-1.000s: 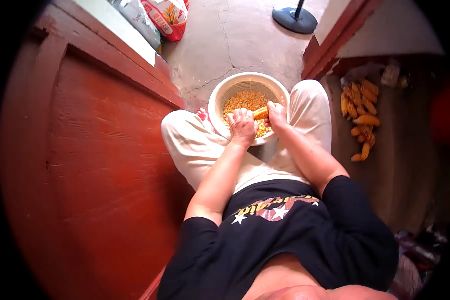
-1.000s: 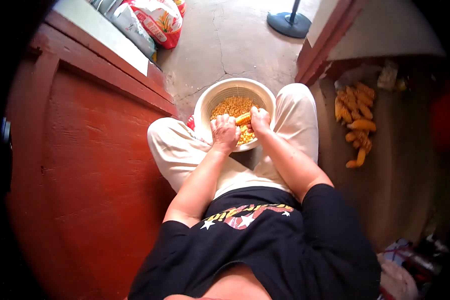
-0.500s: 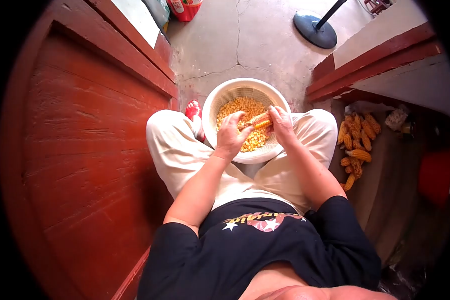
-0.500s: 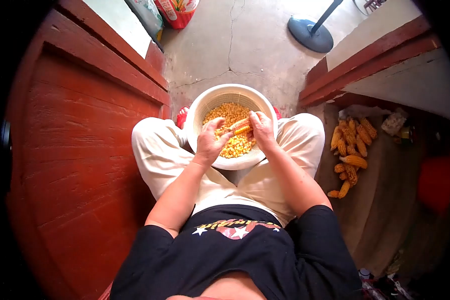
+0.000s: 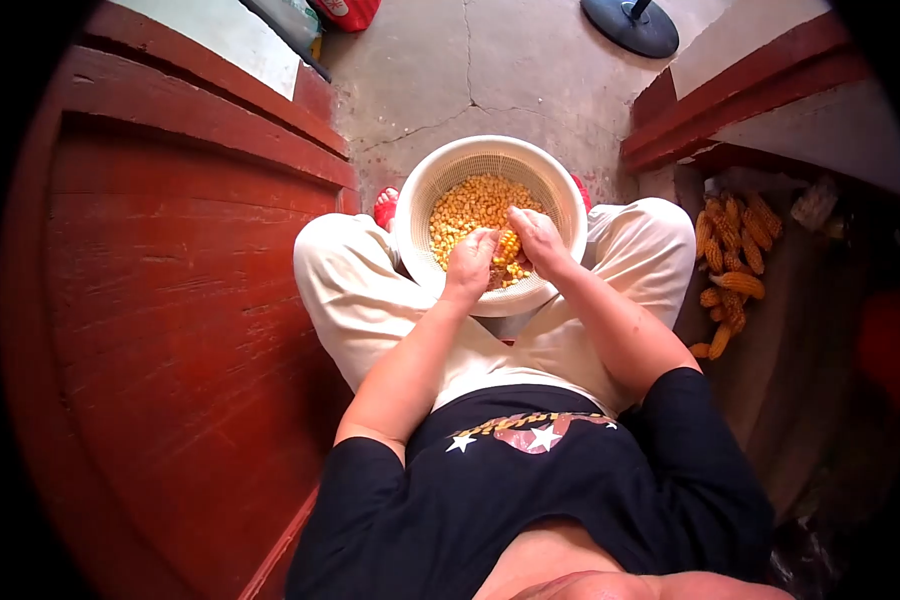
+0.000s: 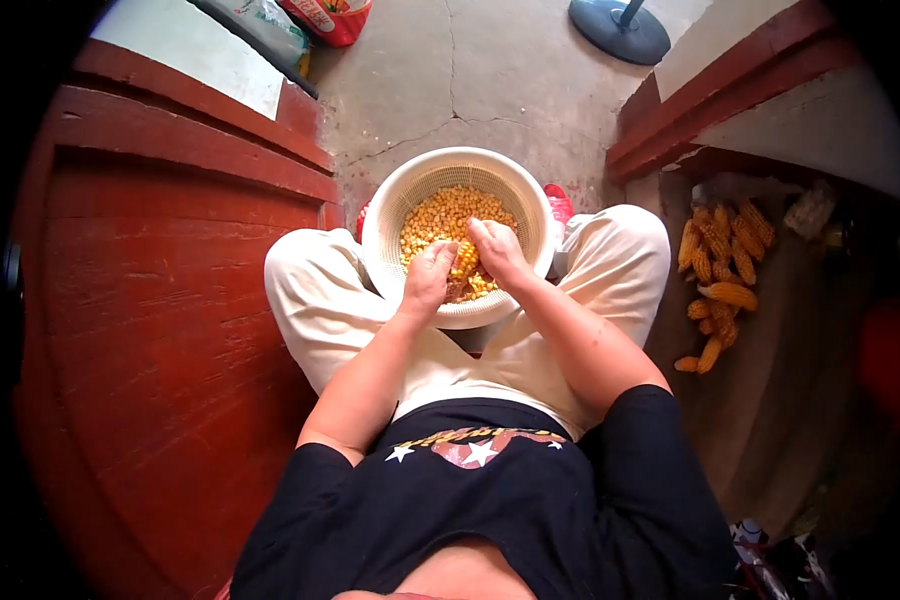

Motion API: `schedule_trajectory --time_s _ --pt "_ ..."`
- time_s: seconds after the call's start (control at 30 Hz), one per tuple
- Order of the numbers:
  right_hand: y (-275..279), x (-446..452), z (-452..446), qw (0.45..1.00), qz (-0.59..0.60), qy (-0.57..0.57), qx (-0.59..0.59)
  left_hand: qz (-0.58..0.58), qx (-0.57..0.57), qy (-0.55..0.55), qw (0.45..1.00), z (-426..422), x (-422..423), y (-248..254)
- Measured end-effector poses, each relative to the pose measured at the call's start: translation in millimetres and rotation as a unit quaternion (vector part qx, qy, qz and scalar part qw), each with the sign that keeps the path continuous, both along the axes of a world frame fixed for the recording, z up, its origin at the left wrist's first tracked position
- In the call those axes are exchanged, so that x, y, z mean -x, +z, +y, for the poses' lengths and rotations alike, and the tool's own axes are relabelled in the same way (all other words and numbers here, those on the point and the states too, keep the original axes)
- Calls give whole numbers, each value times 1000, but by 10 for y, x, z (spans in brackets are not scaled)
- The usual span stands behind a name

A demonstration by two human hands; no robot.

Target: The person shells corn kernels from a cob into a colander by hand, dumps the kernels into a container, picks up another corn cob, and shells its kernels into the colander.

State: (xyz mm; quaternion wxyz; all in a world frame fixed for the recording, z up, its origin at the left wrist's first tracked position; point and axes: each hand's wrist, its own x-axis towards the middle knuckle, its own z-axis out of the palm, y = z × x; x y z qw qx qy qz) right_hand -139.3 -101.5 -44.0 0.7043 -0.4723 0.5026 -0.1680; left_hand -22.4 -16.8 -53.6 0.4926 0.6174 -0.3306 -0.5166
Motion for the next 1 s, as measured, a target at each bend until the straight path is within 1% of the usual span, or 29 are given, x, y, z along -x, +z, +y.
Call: schedule_trajectory --time_s 0.03,0.07,0.13,0.17,0.23,0.27,0.3,0.33,0.37,0.4,0.47,0.5,0.53,0.57,0.6,0.63,0.67,0.73,0.77,0.87,0.9,0.97,1.0 --pt "-29 4 8 1000 10 4 9 -33 18 35 999 -1 63 43" --pt "-66 -1 33 1000 10 2 7 -33 16 33 999 29 46 14" --pt "-42 15 9 999 26 31 -4 49 -10 27 998 13 20 56" --pt "-28 28 10 999 23 30 -5 46 -12 26 999 -4 -1 75" --pt "5 58 43 995 36 90 2 -52 -101 -66 991 -32 -34 151" --pt "31 69 57 995 34 90 0 -53 -103 -65 991 -20 -16 126" --pt "-40 17 180 996 40 79 -17 -14 -60 -44 997 109 -42 -84" --pt "-16 30 176 997 29 67 -33 9 -19 -22 1000 104 -11 -139" --pt "-35 69 170 997 19 76 -11 -26 33 -10 999 94 21 -190" --pt "-47 87 169 997 19 76 -11 -26 33 -10 999 99 35 -208" --pt "-57 102 181 998 9 67 -21 4 -14 9 1000 129 34 -229" --pt "-71 110 175 998 7 66 -21 38 -35 5 999 144 17 -309" --pt "-163 38 263 997 14 66 -36 47 -37 4 998 226 -68 -220" --pt "-172 47 256 997 9 66 -49 122 -114 16 986 223 -79 -3" --pt "-151 61 245 997 7 65 -50 195 -190 29 962 218 -93 154" --pt "-118 88 229 995 11 68 -65 204 -174 -19 963 242 -156 117" --pt "-104 106 214 994 17 71 -79 202 -174 -20 964 250 -147 136" --pt "-122 131 193 993 18 67 -91 86 -84 -116 986 277 -123 188" --pt "-207 60 263 992 31 61 -105 89 -54 -130 986 367 -207 30" --pt "-205 85 265 993 43 47 -103 117 -24 -106 987 403 -138 -65" --pt "-184 97 268 993 41 46 -102 116 -24 -107 987 407 -119 -85" --pt "-150 103 285 994 35 37 -95 168 -36 -87 981 425 -103 -139" --pt "-232 31 356 994 44 36 -97 177 -37 -87 980 493 -171 -234"
